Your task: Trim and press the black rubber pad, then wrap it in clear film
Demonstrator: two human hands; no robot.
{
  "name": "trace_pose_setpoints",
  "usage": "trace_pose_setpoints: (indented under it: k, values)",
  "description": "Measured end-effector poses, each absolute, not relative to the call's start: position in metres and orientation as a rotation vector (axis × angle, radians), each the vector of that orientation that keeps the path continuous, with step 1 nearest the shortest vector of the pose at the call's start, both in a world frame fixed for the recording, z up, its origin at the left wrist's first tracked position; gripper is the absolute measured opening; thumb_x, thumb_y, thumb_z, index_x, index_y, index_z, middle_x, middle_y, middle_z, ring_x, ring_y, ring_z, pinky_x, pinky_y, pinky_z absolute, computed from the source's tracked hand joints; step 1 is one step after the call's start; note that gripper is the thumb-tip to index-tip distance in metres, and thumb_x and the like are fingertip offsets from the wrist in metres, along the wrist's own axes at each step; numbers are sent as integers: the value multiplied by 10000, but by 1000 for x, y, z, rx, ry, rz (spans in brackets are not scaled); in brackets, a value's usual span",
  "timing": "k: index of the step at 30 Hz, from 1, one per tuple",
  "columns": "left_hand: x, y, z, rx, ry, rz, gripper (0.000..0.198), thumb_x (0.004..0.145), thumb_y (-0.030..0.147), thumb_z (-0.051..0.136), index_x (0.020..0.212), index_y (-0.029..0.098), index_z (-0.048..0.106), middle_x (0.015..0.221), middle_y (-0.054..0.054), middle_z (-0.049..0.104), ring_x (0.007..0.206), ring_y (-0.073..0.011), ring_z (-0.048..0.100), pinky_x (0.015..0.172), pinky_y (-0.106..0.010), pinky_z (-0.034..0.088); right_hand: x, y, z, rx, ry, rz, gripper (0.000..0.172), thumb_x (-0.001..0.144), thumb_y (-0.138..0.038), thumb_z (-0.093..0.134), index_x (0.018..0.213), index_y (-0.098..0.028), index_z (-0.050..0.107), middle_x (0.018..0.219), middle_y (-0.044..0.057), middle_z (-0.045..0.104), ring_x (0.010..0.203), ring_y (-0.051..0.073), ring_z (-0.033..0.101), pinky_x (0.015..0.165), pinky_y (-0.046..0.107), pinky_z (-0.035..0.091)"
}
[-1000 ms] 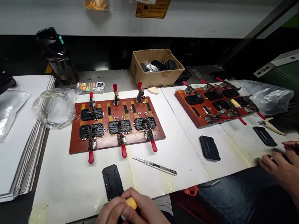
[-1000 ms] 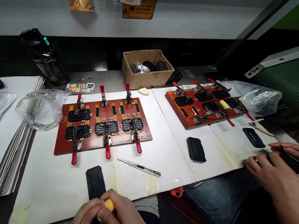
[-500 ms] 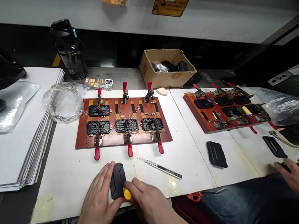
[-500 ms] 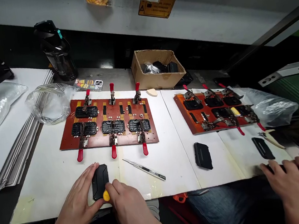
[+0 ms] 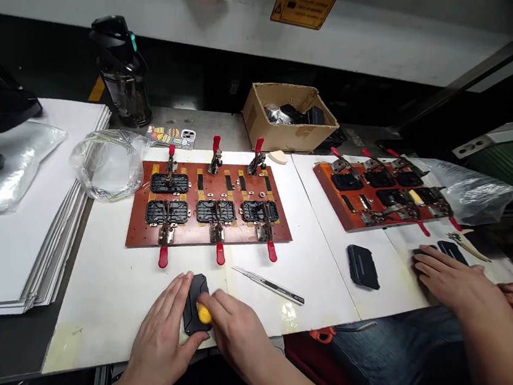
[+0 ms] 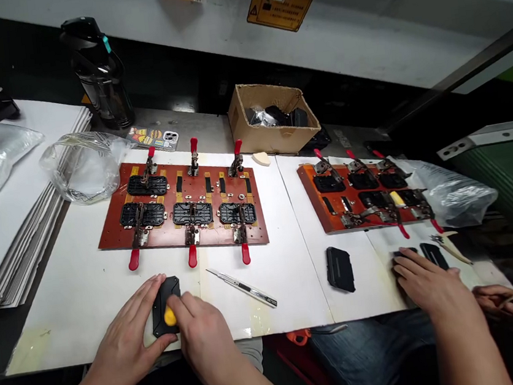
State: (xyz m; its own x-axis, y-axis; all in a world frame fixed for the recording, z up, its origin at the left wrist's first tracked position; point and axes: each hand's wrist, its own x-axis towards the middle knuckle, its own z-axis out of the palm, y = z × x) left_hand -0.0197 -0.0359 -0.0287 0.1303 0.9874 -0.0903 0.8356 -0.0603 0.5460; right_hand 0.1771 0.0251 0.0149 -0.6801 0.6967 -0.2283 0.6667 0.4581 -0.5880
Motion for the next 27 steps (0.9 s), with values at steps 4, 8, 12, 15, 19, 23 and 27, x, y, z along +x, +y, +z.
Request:
trace_pose_setpoints:
  k: [4, 8, 12, 15, 19, 23, 27]
  values:
    - [-22, -37, -25, 1968, 1698, 404, 887, 954, 410, 589, 1614, 209, 33, 1681, -51, 227, 1549, -224, 196, 1250, -435, 347, 208, 18, 34, -1260, -2607, 1374, 350, 902, -20, 479, 1126, -261, 598, 960, -4, 577, 777, 143, 569, 679, 224, 422]
    - [-25, -37, -22, 1994, 1665, 385, 899, 939, 380, 612, 1615, 231, 37, 1681, -37, 227, 1545, -222, 212, 1261, -444, 327, 207, 15, 29, -1311, -2278, 1322, 213, 1057, -237, 448, 1245, -278, 538, 1024, 14, 565, 862, 148, 571, 782, 235, 450]
    - [-25, -37, -20, 1986, 1641, 347, 894, 934, 330, 598, 1615, 237, 28, 1688, -12, 198, 1551, -198, 193, 1264, -419, 324, 175, 24, 5, -1235, -2428, 1182, 187, 1052, -251, 469, 1219, -230, 549, 996, 22, 574, 793, 160, 567, 700, 247, 450]
    - [-22, -37, -18, 1969, 1666, 301, 882, 935, 316, 570, 1616, 239, 14, 1694, 6, 172, 1554, -179, 182, 1251, -404, 347, 163, 30, 0, -1340, -2479, 978, 246, 1050, -226, 455, 1288, -217, 519, 1014, 32, 584, 797, 179, 583, 695, 268, 456]
    - [-17, -38, -15, 1978, 1730, 257, 870, 917, 245, 528, 1616, 239, 9, 1692, 22, 174, 1549, -159, 205, 1215, -392, 394, 161, 25, 6, -1351, -2491, 1073, 144, 1014, -190, 521, 1147, -219, 568, 957, 5, 587, 726, 166, 585, 629, 259, 441]
    - [-15, -40, -17, 2051, 1751, 259, 881, 901, 213, 518, 1618, 214, 6, 1690, -2, 185, 1543, -182, 234, 1187, -394, 426, 166, 24, 0, -1475, -2326, 1029, 179, 1045, -215, 466, 1186, -243, 573, 993, 9, 597, 777, 172, 595, 680, 264, 457]
    - [-14, -41, -20, 2052, 1765, 292, 888, 908, 250, 546, 1620, 196, 18, 1685, -33, 206, 1530, -213, 276, 1176, -397, 438, 178, 22, -8, -1501, -2046, 1021, 208, 1060, -285, 456, 1241, -266, 555, 999, 7, 601, 831, 165, 605, 749, 258, 471]
